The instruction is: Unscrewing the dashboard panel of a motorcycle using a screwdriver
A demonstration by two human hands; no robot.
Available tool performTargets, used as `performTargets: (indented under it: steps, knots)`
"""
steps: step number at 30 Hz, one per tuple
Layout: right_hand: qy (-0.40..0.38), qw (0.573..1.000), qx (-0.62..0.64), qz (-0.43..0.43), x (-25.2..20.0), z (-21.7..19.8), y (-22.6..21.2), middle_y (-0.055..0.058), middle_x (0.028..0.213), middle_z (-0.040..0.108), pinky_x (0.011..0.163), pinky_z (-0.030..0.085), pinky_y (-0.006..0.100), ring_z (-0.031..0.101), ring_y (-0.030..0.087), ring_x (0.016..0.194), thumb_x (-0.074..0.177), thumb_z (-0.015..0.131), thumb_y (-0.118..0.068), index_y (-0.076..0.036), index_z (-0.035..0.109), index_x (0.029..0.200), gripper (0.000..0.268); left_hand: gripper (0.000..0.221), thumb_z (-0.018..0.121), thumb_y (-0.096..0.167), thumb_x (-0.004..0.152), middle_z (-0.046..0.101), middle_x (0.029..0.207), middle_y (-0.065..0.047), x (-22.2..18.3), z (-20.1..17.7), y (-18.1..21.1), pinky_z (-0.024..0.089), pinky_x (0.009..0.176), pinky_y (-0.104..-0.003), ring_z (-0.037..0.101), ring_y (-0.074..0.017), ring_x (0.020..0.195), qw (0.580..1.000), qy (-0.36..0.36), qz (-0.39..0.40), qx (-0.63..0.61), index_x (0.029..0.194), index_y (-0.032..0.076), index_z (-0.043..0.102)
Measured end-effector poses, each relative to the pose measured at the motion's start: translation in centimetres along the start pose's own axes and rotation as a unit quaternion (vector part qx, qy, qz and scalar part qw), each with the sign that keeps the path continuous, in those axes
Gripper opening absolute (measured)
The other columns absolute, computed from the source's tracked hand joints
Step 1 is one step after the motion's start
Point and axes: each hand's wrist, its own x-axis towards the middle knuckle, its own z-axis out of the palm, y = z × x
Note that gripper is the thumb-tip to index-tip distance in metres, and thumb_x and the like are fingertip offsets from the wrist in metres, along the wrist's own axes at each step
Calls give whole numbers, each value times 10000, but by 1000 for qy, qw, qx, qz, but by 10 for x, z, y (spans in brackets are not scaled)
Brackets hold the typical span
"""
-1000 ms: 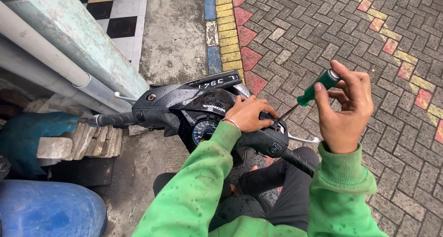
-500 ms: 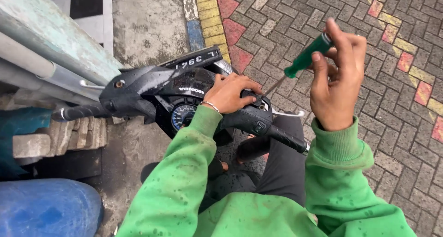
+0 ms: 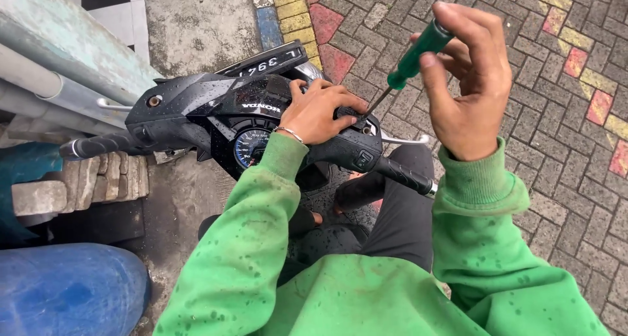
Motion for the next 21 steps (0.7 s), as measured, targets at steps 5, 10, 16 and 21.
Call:
performTargets:
  steps: [5,10,16,21]
  knots:
    - [62,998,5,18,-1,7,1,151,1284,357,915,675,338,591,307,1100,1144,677,67,34,584,1338,218,235,635,385,964,663,1286,129,0,2,-1,194,1024,-673,449,-289,1285,1000,5,15,3,1178,419,726]
    - [47,998,44,5,-6,10,1,181,1380,401,1058,686,509,685,408,1078,1204,468,-7,4,474,1444,240,184,656,340,980,660,1196,59,3,-2,4,206,1012,-707,479,-287,1225,999,-21,22,-24,1151,342,723]
    - [78,996,18,45,-12,10,8,140,1292,350,830,687,329,657,301,1031,1159,675,58,-67,507,1416,331,124,673,280,977,649,1144,36,24,29,-7,321,924,-731,539,-298,1157,998,10,60,-13,1082,217,690]
    - [82,994,65,32,-12,10,4,155,1334,352,1065,684,455,687,412,1118,1173,585,81,-22,468,1444,312,114,651,245,989,606,1068,17,20,45,-11,345,917,-535,510,-251,1102,975,124,169,78,1060,156,653]
